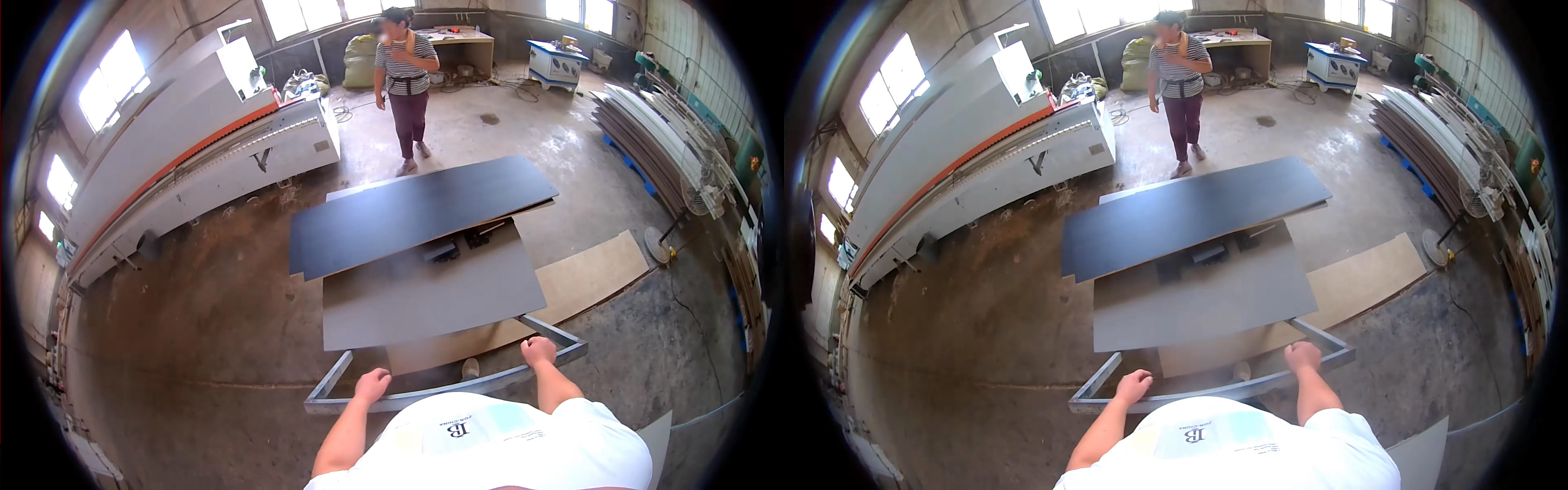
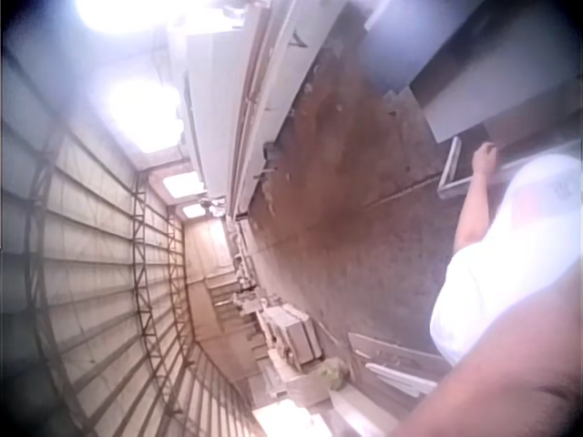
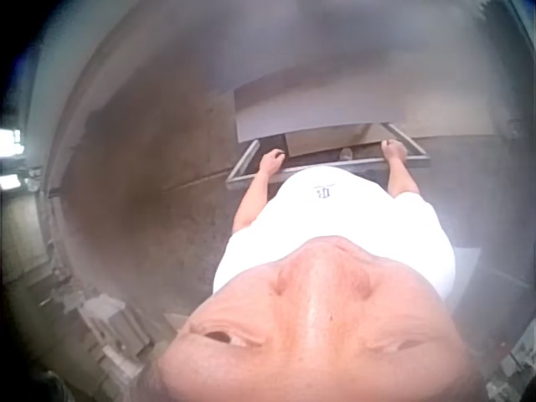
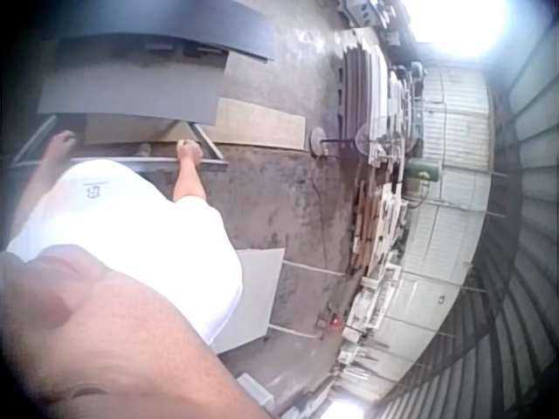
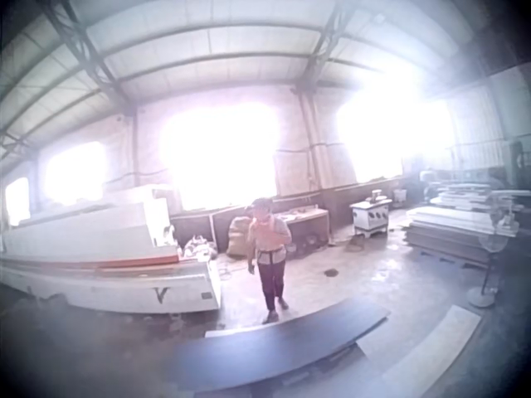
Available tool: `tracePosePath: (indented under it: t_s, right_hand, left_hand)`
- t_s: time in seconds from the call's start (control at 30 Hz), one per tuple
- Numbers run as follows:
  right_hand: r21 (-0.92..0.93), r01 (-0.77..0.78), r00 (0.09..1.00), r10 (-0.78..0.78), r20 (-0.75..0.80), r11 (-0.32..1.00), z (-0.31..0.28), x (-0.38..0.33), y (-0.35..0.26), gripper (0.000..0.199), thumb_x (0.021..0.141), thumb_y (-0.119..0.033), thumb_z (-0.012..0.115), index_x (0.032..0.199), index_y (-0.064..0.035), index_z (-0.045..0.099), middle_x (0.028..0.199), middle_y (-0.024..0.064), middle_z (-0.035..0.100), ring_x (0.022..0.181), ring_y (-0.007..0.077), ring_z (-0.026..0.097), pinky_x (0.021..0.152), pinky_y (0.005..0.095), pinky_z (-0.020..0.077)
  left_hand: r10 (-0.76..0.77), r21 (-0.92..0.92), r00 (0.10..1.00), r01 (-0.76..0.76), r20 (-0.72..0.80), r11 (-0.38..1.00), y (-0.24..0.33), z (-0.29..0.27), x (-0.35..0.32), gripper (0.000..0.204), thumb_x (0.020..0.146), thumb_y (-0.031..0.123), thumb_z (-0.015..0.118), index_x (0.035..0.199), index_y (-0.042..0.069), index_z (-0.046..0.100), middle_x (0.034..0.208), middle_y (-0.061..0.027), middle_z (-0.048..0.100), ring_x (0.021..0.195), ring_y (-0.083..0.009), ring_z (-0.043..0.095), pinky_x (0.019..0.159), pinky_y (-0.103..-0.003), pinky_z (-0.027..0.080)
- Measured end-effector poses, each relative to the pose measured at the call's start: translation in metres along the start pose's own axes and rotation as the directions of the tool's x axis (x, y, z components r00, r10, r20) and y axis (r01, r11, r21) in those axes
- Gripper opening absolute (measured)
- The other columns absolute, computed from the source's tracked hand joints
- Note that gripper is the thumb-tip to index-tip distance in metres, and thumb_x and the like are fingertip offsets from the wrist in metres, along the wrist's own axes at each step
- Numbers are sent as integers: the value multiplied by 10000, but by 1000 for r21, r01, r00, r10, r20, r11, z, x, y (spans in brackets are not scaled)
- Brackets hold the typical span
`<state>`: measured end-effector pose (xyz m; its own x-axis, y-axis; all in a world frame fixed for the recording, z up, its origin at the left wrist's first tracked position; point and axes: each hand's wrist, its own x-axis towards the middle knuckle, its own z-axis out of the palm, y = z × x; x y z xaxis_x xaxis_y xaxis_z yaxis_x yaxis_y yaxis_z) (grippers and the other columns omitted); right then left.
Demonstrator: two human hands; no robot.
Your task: The person picks up dark-colored panels from a table, feeds them into an edge-banding machine, and then pushes a cart containing several stacked panels across the factory floor.
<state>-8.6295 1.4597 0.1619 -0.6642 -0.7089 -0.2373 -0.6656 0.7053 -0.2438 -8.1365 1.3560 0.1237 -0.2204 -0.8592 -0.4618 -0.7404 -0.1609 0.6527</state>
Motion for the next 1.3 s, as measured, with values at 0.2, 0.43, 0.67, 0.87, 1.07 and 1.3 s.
tracePosePath:
  t_s: [0.2, 0.43, 0.67, 0.87, 1.07, 1.3]
  right_hand:
    - [-12, -31, 1000, 31, -1, 999, -2, 0, -2, 315, 854, -406, 627, 881, -149, 807, 943, 133, 760, 914, 345, 722, 833, 449, 580]
    - [-51, -8, 1000, 8, -2, 999, 7, 9, 5, 315, 857, -416, 634, 856, -153, 808, 924, 123, 762, 894, 346, 723, 827, 453, 578]
    - [-60, 75, 989, -67, 129, 995, -5, -1, 1, 357, 893, -403, 577, 928, -127, 801, 1004, 130, 760, 987, 355, 709, 889, 454, 556]
    - [-104, 101, 992, -92, 85, 989, -6, -2, -2, 338, 868, -404, 623, 835, -114, 793, 892, 136, 756, 883, 358, 718, 819, 457, 573]
    - [-68, 58, 998, -56, 39, 996, 2, 5, 2, 340, 873, -409, 619, 846, -117, 793, 914, 132, 757, 891, 355, 717, 821, 456, 571]
    - [-48, 27, 1000, -27, -6, 998, 11, 9, 12, 337, 874, -423, 616, 864, -140, 799, 941, 119, 762, 908, 348, 717, 821, 454, 571]
  left_hand:
    - [-52, 232, 991, 79, -120, 970, -47, -60, -22, 347, 932, 387, 639, 1153, 139, 739, 1097, -132, 757, 1057, -329, 709, 921, -436, 552]
    - [-60, 368, 969, 148, -240, 918, -28, -53, -28, 256, 929, 356, 590, 977, 173, 762, 956, -144, 758, 945, -374, 714, 845, -480, 565]
    - [-35, 343, 960, 133, -277, 930, -34, -53, -26, 248, 929, 359, 604, 980, 173, 759, 942, -125, 759, 937, -358, 714, 840, -462, 570]
    - [37, -14, 889, -49, -457, 999, -19, -72, 6, 427, 921, 302, 660, 1313, 136, 625, 1186, -132, 726, 1114, -330, 678, 969, -448, 523]
    - [63, -208, 405, -590, -912, 780, 148, -151, 54, 576, 977, 156, 610, 1501, 26, 409, 1510, -153, 501, 1142, -261, 623, 985, -369, 498]
    - [748, 182, 597, -733, -289, 655, 220, -137, 25, 346, 916, 97, 627, 1258, 104, 675, 1065, -151, 741, 800, -304, 711, 735, -380, 563]
